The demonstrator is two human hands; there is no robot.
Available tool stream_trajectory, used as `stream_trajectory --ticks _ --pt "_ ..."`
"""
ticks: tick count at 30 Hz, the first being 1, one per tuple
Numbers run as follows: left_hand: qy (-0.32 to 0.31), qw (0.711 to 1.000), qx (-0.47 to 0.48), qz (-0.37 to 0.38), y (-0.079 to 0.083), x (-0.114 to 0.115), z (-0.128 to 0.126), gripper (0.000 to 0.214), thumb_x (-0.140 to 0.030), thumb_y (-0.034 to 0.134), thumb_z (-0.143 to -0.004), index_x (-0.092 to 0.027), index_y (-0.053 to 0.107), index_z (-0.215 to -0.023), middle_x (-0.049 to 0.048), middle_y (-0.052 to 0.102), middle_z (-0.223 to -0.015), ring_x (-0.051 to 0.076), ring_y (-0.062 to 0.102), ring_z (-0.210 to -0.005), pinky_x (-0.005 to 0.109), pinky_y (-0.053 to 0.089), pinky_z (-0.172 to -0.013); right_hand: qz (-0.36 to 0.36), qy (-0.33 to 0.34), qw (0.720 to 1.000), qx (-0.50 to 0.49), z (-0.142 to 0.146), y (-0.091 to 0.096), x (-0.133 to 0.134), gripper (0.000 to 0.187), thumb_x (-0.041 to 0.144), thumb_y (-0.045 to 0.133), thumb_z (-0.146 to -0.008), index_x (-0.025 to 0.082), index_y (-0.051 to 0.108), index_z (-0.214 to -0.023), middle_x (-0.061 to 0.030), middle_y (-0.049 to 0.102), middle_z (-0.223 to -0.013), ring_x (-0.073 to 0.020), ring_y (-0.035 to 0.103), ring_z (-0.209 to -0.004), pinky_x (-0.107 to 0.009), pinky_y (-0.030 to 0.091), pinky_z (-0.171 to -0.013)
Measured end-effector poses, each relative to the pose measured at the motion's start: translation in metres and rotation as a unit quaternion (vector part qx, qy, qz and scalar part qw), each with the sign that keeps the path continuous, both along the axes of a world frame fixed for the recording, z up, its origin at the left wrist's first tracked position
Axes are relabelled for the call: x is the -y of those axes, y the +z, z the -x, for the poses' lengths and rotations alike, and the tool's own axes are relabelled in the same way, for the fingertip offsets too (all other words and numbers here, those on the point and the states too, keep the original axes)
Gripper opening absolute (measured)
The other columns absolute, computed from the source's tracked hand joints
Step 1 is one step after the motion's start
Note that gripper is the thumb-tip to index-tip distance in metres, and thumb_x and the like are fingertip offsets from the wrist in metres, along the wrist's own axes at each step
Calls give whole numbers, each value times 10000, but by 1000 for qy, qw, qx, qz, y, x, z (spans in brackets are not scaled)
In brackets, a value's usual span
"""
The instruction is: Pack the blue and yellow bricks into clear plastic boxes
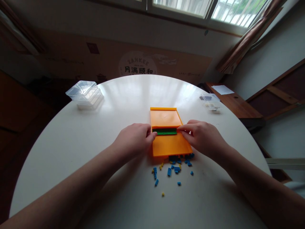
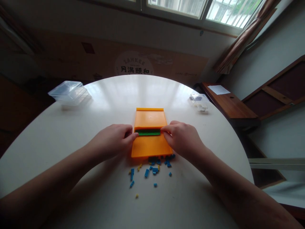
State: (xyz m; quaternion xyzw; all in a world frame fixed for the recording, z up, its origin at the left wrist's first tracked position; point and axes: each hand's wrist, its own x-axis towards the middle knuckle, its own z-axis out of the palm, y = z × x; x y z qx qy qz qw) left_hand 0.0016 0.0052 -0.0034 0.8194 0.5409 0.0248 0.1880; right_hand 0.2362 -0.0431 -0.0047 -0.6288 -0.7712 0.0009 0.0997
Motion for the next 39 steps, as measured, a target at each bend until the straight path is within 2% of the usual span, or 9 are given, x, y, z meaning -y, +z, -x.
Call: stream_trajectory --ticks 4,8,12,14,18,23,29,35,39 --pt "-1 1000 9 7 2 0 0 401 -527 411 -867 -222 620 -713 46 668 -751 215 587 -665 295 327 -502 -60 -13 997 -50 -5 3 -3 233 316 534 -877 289 715 -1020 8 659 -885 -62 537 -644 -180 359 -585" --pt "12 999 32 -3 2 -1 1 386 -498 387 -890 -217 608 -745 51 673 -796 222 594 -701 296 357 -530 -60 -43 978 -194 -22 -9 -21 296 338 548 -859 228 690 -1094 -28 656 -912 -78 560 -684 -192 449 -635" --pt "44 995 76 -39 -2 -5 2 283 -435 418 -887 -218 599 -878 48 682 -909 222 608 -787 297 408 -606 65 -100 911 -395 -35 -26 -39 441 373 528 -863 198 571 -1266 -66 640 -1011 -59 550 -583 -160 435 -463" --pt "51 992 102 -57 -5 -7 3 262 -401 427 -887 -224 601 -969 45 683 -1009 225 615 -849 310 435 -684 105 -111 879 -452 -36 -31 -43 475 361 515 -868 204 510 -1316 -74 631 -1052 -39 518 -519 -147 406 -391" --pt "51 987 142 -54 -9 -10 6 320 -366 439 -887 -233 602 -1129 44 680 -1115 213 628 -854 326 467 -801 127 -99 866 -474 -31 -34 -43 480 364 533 -863 217 493 -1318 -67 638 -1033 -33 499 -454 -147 380 -328" --pt "44 987 143 -57 -11 -11 7 354 -338 441 -886 -223 633 -1160 50 701 -1066 200 637 -786 337 484 -842 117 -80 869 -474 -26 -36 -42 503 333 578 -851 235 495 -1337 -40 656 -942 -16 480 -417 -129 394 -348" --pt "42 980 188 -58 -16 -12 8 349 -326 518 -846 -239 629 -1165 33 691 -1125 179 629 -756 320 505 -797 120 -72 854 -501 -22 -39 -44 538 321 599 -843 268 468 -1362 -28 658 -951 -24 499 -462 -130 414 -357" --pt "69 962 263 -39 -18 -13 6 355 -344 562 -817 -210 605 -1143 56 675 -1131 176 600 -757 318 524 -725 122 -77 835 -530 -21 -30 -43 569 308 628 -826 200 458 -1359 -76 657 -1002 -34 517 -490 -114 353 -316" --pt "79 937 340 -22 -21 -16 6 418 -329 615 -763 -183 558 -1150 76 673 -1088 145 571 -681 280 516 -617 110 -66 833 -539 -21 -22 -41 594 293 662 -800 171 468 -1348 -93 655 -1015 -62 577 -587 -117 414 -372"
